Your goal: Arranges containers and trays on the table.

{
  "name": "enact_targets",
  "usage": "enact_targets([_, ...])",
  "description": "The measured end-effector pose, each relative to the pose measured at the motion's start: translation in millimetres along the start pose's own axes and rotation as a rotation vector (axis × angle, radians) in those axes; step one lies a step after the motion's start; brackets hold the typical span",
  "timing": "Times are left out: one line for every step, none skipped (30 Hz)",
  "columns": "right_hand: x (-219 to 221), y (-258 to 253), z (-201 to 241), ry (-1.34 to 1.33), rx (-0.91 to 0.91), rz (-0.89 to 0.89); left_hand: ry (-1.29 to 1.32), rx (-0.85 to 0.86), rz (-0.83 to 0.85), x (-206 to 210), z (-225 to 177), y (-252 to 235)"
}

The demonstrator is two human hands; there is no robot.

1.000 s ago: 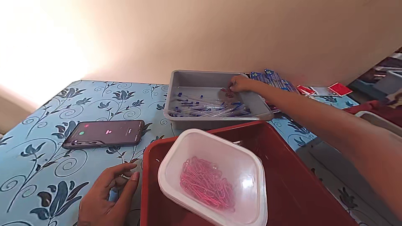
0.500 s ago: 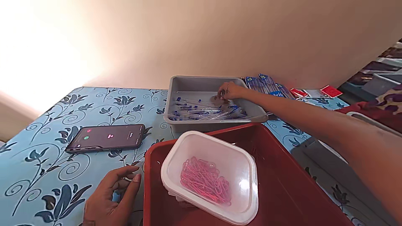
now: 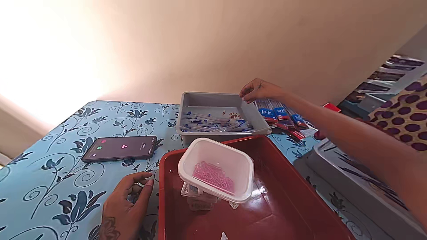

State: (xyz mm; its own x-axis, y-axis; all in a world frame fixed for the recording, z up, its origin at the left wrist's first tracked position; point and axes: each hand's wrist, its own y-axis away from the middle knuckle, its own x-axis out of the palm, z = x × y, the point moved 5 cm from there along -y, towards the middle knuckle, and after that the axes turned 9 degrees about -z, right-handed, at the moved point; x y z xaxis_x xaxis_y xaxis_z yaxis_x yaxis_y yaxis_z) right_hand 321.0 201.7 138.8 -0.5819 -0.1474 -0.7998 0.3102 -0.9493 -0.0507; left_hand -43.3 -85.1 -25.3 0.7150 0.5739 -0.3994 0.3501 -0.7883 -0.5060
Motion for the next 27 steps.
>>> enact_targets([-3,25,15,0.018,-0.009,0.092,0.001,-0.004,0.005,0,0,0])
enact_targets([-4,50,29,0.04,-0.012,0.18,0.005,-0.009,0.014,1,0,0])
enact_targets([-4,74,38,0.057,-0.032,0.27,0.012,-0.011,0.022,1,1,0])
enact_targets([-1,96,44,0.061,-0.063,0.361,0.021,-0.013,0.035,0,1,0])
enact_targets([3,115,46,0.054,-0.083,0.437,0.03,-0.018,0.051,0,1,-1])
enact_targets([10,134,46,0.049,-0.091,0.498,0.042,-0.026,0.072,-1,2,-1])
enact_targets([18,149,43,0.053,-0.103,0.542,0.058,-0.036,0.099,-1,2,0])
enact_targets([26,161,40,0.081,-0.122,0.561,0.07,-0.037,0.116,0,3,0])
enact_targets([33,171,38,0.142,-0.143,0.561,0.082,-0.037,0.129,0,3,-1])
enact_targets([40,177,36,0.214,-0.178,0.552,0.086,-0.04,0.135,0,3,-1])
enact_targets([46,182,33,0.266,-0.221,0.539,0.088,-0.044,0.133,0,3,-1])
enact_targets([48,183,33,0.281,-0.244,0.533,0.089,-0.047,0.122,0,4,-1])
enact_targets([49,183,35,0.285,-0.257,0.521,0.084,-0.051,0.11,-1,4,-1])
enact_targets([50,179,38,0.288,-0.253,0.502,0.082,-0.057,0.102,-1,5,-1])
enact_targets([48,172,43,0.278,-0.248,0.466,0.083,-0.062,0.101,-2,5,-1])
enact_targets([45,163,47,0.273,-0.231,0.419,0.079,-0.061,0.105,-2,4,-1])
enact_targets([41,149,51,0.288,-0.189,0.365,0.079,-0.054,0.109,-2,4,-2])
enact_targets([37,133,52,0.293,-0.18,0.296,0.08,-0.05,0.113,-1,4,-1])
enact_targets([34,114,50,0.314,-0.175,0.235,0.083,-0.05,0.117,-1,5,-1])
enact_targets([32,90,42,0.359,-0.198,0.181,0.081,-0.055,0.118,-1,5,-1])
enact_targets([32,65,29,0.426,-0.228,0.152,0.079,-0.06,0.117,-1,5,-1])
enact_targets([34,41,14,0.501,-0.22,0.16,0.077,-0.063,0.116,-1,5,-1])
enact_targets([39,20,0,0.586,-0.185,0.194,0.075,-0.064,0.116,-1,5,-1])
enact_targets([45,4,-13,0.674,-0.112,0.244,0.072,-0.066,0.112,-2,4,-2])
enact_targets([52,-10,-25,0.743,-0.038,0.279,0.067,-0.072,0.111,-3,4,-2])
enact_targets([59,-19,-35,0.797,0.02,0.29,0.062,-0.08,0.111,-4,4,-2])
enact_targets([66,-26,-43,0.832,0.06,0.293,0.061,-0.083,0.107,-5,4,-3])
